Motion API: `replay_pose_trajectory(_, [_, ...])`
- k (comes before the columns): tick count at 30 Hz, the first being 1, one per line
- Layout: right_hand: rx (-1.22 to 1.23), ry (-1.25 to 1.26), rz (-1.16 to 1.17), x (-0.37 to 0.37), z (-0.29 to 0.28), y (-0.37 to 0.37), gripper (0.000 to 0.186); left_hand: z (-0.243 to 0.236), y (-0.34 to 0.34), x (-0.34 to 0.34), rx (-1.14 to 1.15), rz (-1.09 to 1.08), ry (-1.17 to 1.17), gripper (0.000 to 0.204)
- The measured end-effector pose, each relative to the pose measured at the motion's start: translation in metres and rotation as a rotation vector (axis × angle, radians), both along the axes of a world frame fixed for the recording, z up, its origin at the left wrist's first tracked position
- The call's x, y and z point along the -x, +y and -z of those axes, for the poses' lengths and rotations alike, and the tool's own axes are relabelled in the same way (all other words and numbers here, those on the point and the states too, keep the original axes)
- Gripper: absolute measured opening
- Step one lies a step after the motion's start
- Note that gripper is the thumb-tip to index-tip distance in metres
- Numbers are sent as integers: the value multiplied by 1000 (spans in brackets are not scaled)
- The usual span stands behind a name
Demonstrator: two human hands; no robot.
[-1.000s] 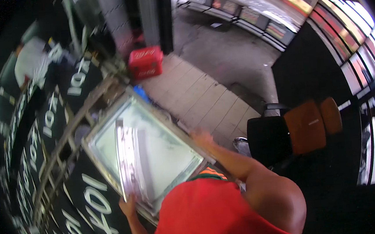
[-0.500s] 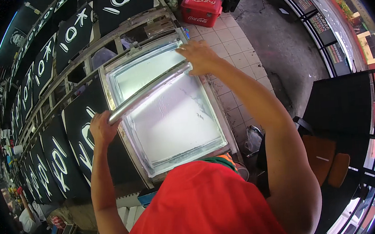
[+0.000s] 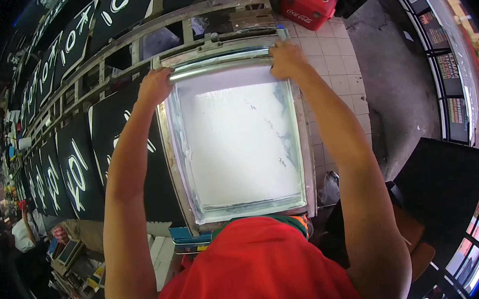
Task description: Apply white ink to black t-shirts using a screen printing frame and squeegee.
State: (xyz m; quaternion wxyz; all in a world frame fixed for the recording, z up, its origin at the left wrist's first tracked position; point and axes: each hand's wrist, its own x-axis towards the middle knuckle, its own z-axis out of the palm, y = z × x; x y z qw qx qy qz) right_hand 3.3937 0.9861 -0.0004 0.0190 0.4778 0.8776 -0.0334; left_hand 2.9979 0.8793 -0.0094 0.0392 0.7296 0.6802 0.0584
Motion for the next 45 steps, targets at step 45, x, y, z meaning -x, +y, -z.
replay_pose_trajectory(45, [574, -66, 44, -102, -25, -322, 31, -42, -326, -91, 594, -17, -68, 44])
